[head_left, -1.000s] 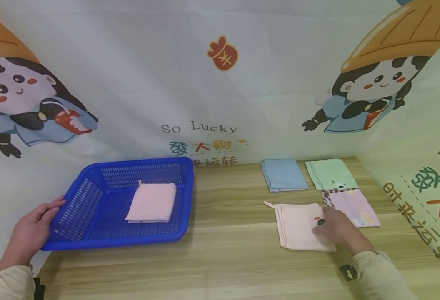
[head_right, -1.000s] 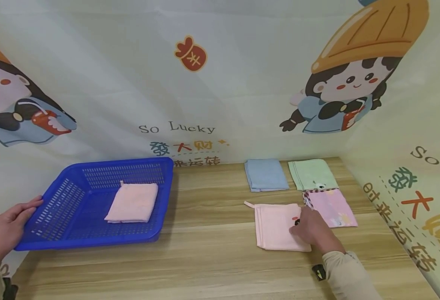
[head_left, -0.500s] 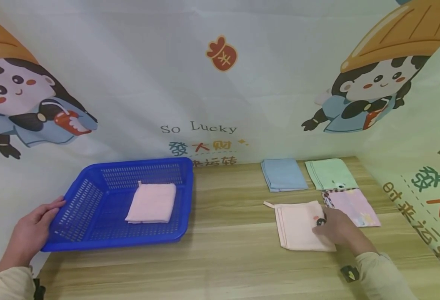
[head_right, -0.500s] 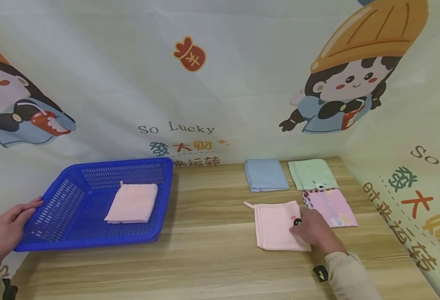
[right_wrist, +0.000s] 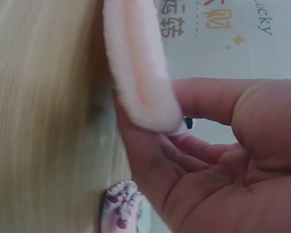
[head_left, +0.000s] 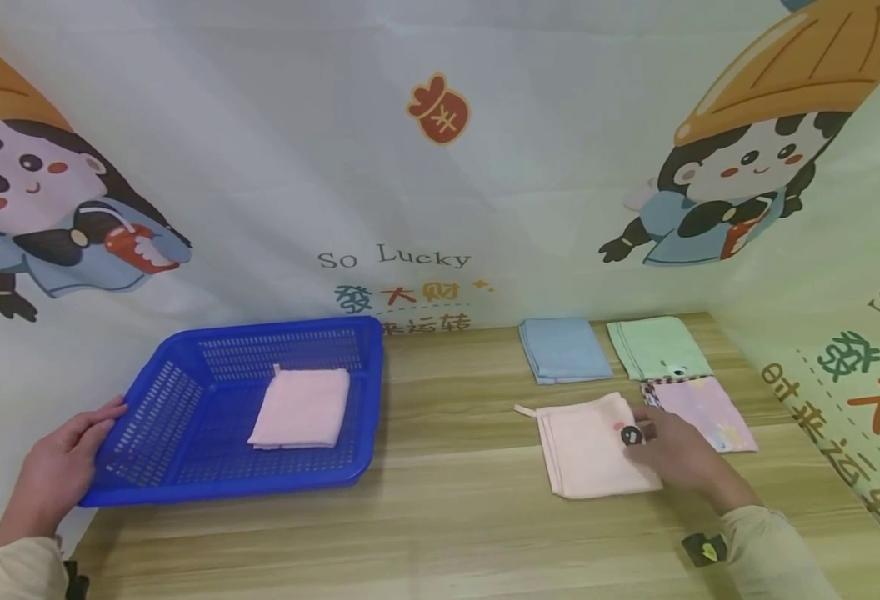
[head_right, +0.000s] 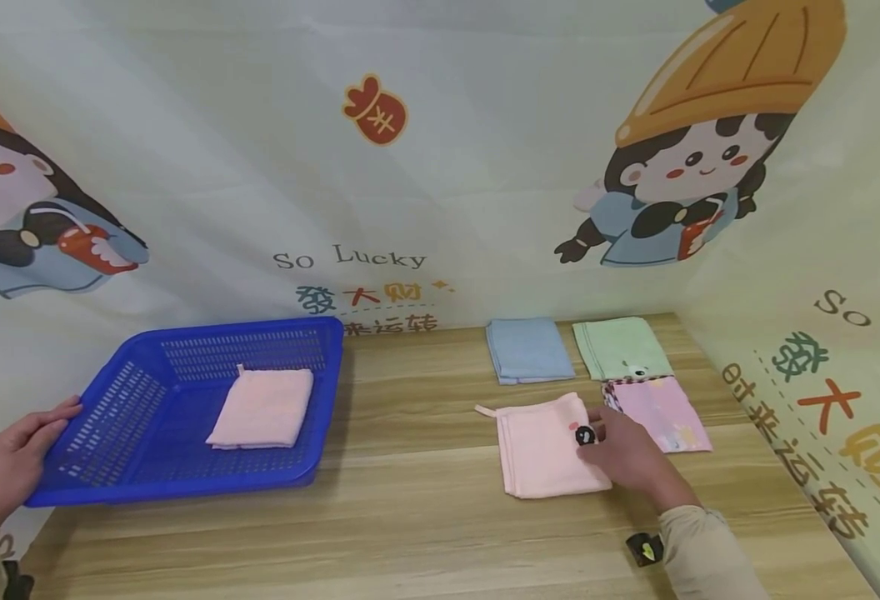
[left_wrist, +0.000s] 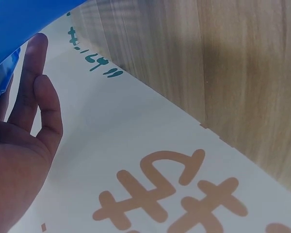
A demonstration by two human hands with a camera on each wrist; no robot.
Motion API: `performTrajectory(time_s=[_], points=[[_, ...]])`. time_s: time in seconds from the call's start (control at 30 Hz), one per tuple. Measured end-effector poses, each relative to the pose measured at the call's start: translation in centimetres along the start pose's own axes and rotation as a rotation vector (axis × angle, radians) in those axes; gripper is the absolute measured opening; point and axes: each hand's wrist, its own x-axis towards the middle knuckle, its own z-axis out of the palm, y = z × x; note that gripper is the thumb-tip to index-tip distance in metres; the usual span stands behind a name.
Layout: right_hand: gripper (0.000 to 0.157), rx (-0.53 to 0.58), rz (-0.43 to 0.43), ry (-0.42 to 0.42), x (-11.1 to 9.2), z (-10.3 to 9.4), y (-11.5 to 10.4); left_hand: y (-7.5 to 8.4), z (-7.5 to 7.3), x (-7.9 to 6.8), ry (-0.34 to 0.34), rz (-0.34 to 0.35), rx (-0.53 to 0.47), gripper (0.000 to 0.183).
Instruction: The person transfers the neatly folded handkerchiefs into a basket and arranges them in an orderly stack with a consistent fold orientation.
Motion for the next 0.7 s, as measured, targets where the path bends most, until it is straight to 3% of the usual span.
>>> performTrajectory(time_s=[0.27,0.5,0.7], points=[[0.064,0.141,0.039,0.013,0.04,0.00,0.19,-0.08,-0.01,-0.06,-0.008,-0.013,-0.003,0.064],[0.067,0.250,0.048,-0.020,0.09,-0.20,-0.27,-0.23,0.02,0.07,0.020,0.052,0.029,0.063],[0.067,0.344,0.039,-0.015,0.17,-0.16,-0.61,-0.21,-0.02,0.12,0.017,0.049,0.014,0.063]])
